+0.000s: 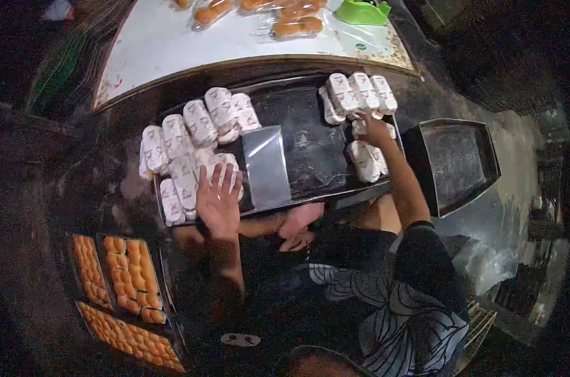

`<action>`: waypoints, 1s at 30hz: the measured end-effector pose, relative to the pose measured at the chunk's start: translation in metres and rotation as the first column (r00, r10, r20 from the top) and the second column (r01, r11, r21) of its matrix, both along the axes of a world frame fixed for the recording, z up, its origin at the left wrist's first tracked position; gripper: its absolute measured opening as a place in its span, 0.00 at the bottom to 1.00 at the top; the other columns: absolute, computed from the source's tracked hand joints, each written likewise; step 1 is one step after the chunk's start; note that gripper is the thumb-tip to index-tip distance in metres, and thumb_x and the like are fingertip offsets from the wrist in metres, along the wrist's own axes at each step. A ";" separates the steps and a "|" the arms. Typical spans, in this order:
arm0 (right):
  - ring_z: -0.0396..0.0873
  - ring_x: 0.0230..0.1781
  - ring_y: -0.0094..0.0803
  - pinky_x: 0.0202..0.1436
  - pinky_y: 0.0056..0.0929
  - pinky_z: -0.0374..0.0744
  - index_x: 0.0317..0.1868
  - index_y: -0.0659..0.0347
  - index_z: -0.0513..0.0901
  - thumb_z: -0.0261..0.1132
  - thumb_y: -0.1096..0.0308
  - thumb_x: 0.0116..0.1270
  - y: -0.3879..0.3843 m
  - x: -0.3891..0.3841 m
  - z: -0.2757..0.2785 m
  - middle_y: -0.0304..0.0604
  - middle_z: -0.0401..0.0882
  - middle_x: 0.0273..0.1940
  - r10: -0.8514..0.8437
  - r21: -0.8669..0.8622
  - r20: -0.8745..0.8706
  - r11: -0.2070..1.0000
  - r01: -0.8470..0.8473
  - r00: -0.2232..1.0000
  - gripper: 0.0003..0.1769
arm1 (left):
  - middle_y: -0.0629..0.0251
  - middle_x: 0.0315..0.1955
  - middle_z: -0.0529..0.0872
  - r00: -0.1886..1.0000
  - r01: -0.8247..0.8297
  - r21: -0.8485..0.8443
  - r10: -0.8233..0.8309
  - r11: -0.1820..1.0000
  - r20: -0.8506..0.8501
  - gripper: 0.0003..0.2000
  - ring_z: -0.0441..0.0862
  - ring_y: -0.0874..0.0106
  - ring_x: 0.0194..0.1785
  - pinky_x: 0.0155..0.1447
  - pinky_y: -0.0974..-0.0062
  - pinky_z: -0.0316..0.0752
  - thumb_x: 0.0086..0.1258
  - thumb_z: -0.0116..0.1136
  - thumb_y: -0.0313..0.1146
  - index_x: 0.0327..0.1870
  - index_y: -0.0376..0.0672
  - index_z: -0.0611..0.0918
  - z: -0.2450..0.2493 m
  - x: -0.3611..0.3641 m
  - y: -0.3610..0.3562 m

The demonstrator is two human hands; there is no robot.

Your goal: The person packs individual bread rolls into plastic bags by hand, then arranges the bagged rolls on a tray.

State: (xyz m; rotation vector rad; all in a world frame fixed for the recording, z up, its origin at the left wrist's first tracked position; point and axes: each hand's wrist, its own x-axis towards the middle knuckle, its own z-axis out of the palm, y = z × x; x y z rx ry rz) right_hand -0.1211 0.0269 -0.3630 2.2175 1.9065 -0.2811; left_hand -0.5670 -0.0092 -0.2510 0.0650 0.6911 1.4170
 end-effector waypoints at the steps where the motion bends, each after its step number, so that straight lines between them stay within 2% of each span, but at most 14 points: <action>1: 0.75 0.42 0.48 0.42 0.41 0.73 0.59 0.63 0.56 0.66 0.45 0.45 0.000 0.006 0.007 0.59 0.75 0.42 -0.015 -0.035 -0.089 0.999 0.012 0.996 0.47 | 0.56 0.50 0.68 1.000 0.005 0.052 -0.006 0.999 0.018 0.22 0.66 0.55 0.55 0.58 0.51 0.62 0.63 0.43 0.38 0.59 0.45 0.61 -0.005 -0.006 -0.001; 4: 0.75 0.43 0.50 0.41 0.41 0.73 0.59 0.61 0.57 0.63 0.43 0.49 0.002 0.046 -0.010 0.61 0.75 0.41 -0.207 -0.134 0.053 0.968 0.212 0.977 0.44 | 0.55 0.51 0.68 1.000 0.003 0.066 -0.004 0.998 0.013 0.22 0.66 0.54 0.56 0.59 0.50 0.61 0.64 0.42 0.38 0.59 0.44 0.61 -0.007 -0.019 -0.006; 8: 0.77 0.38 0.46 0.40 0.40 0.74 0.56 0.65 0.61 0.55 0.59 0.60 -0.037 -0.057 0.071 0.55 0.77 0.38 -0.189 0.375 -0.543 0.817 0.438 0.818 0.27 | 0.52 0.46 0.72 0.988 -0.077 0.222 0.045 0.972 0.146 0.21 0.65 0.53 0.56 0.60 0.49 0.59 0.63 0.42 0.36 0.58 0.42 0.63 -0.017 -0.030 -0.002; 9: 0.76 0.40 0.36 0.40 0.34 0.74 0.55 0.64 0.63 0.50 0.62 0.64 -0.056 -0.088 0.073 0.50 0.76 0.40 0.133 0.451 -0.765 0.809 0.377 0.630 0.22 | 0.51 0.46 0.71 0.988 -0.113 0.136 0.097 0.984 0.123 0.21 0.65 0.52 0.57 0.61 0.49 0.59 0.62 0.42 0.36 0.57 0.41 0.63 -0.011 -0.027 0.002; 11: 0.73 0.44 0.31 0.45 0.31 0.74 0.51 0.64 0.68 0.49 0.62 0.64 -0.113 -0.180 0.086 0.44 0.72 0.46 -0.263 -0.393 -0.918 0.707 0.587 -0.298 0.18 | 0.51 0.51 0.69 0.972 -0.153 0.058 0.140 0.986 0.186 0.16 0.58 0.51 0.61 0.63 0.47 0.52 0.62 0.44 0.36 0.48 0.37 0.70 -0.012 -0.017 0.009; 13: 0.72 0.48 0.35 0.51 0.35 0.73 0.54 0.62 0.67 0.51 0.57 0.62 -0.138 -0.264 0.086 0.44 0.72 0.47 -0.383 -0.715 -0.543 0.678 0.172 -0.748 0.23 | 0.50 0.51 0.67 0.970 -0.117 0.004 0.113 0.993 0.217 0.17 0.58 0.51 0.61 0.63 0.46 0.53 0.62 0.43 0.35 0.49 0.36 0.68 -0.005 -0.004 0.009; 14: 0.73 0.48 0.39 0.52 0.37 0.72 0.55 0.62 0.65 0.55 0.58 0.60 -0.148 -0.293 0.060 0.47 0.71 0.49 -0.341 -0.653 -0.123 0.735 -0.183 -0.932 0.26 | 0.48 0.52 0.66 0.962 -0.091 -0.046 0.099 0.995 0.255 0.18 0.58 0.50 0.61 0.63 0.45 0.53 0.61 0.43 0.35 0.50 0.34 0.66 -0.003 -0.001 0.009; 18: 0.75 0.44 0.36 0.47 0.33 0.74 0.51 0.65 0.71 0.57 0.55 0.59 -0.126 -0.306 0.117 0.46 0.75 0.45 -0.386 -0.739 -0.088 0.644 -0.200 -0.918 0.25 | 0.44 0.55 0.61 0.900 -0.141 -0.297 0.247 0.945 0.360 0.22 0.57 0.49 0.61 0.62 0.45 0.55 0.62 0.42 0.36 0.55 0.34 0.61 -0.002 -0.014 0.014; 19: 0.76 0.43 0.39 0.48 0.34 0.73 0.51 0.66 0.70 0.60 0.57 0.57 -0.114 -0.301 0.127 0.47 0.76 0.45 -0.249 -0.444 -0.725 0.882 0.159 -0.642 0.26 | 0.44 0.57 0.60 0.919 -0.065 -0.137 0.113 0.988 0.377 0.24 0.58 0.49 0.61 0.62 0.47 0.56 0.62 0.42 0.36 0.59 0.37 0.58 -0.003 -0.015 0.010; 20: 0.76 0.43 0.42 0.50 0.36 0.72 0.52 0.67 0.69 0.62 0.59 0.56 -0.102 -0.293 0.139 0.48 0.76 0.45 0.087 0.066 -0.994 0.966 0.251 -0.073 0.27 | 0.44 0.57 0.60 0.916 -0.060 -0.137 0.109 0.989 0.387 0.24 0.58 0.49 0.61 0.62 0.47 0.56 0.62 0.42 0.36 0.59 0.37 0.58 -0.001 -0.010 0.004; 22: 0.75 0.45 0.45 0.50 0.35 0.71 0.51 0.69 0.70 0.62 0.57 0.56 -0.076 -0.291 0.165 0.51 0.76 0.43 0.139 0.227 -0.912 0.954 0.194 0.385 0.28 | 0.46 0.59 0.60 0.994 0.031 0.162 -0.047 0.986 0.096 0.27 0.59 0.50 0.61 0.61 0.49 0.57 0.62 0.42 0.36 0.63 0.41 0.54 0.005 0.013 -0.012; 24: 0.75 0.44 0.49 0.48 0.36 0.72 0.53 0.69 0.68 0.64 0.56 0.54 -0.069 -0.292 0.164 0.57 0.75 0.42 0.089 0.200 -0.913 0.948 0.248 0.398 0.32 | 0.50 0.60 0.58 0.965 0.096 0.353 0.001 0.931 -0.264 0.28 0.60 0.52 0.61 0.61 0.53 0.60 0.63 0.43 0.35 0.65 0.48 0.50 0.017 0.029 -0.018; 28: 0.75 0.43 0.51 0.46 0.38 0.72 0.59 0.70 0.55 0.67 0.53 0.50 -0.085 -0.300 0.143 0.62 0.73 0.43 -0.088 -0.028 -0.960 0.974 0.224 0.265 0.45 | 0.48 0.56 0.61 0.964 0.223 0.553 -0.265 0.803 -0.004 0.34 0.67 0.56 0.55 0.55 0.59 0.69 0.58 0.48 0.28 0.65 0.48 0.46 0.003 0.027 -0.028; 30: 0.72 0.48 0.51 0.52 0.38 0.70 0.60 0.71 0.50 0.67 0.52 0.50 -0.072 -0.295 0.161 0.64 0.72 0.45 -0.214 -0.163 -0.967 0.935 0.315 0.136 0.48 | 0.50 0.55 0.64 0.986 0.147 0.175 -0.130 0.973 -0.107 0.34 0.69 0.59 0.53 0.50 0.60 0.72 0.57 0.50 0.27 0.65 0.47 0.50 -0.005 0.044 -0.047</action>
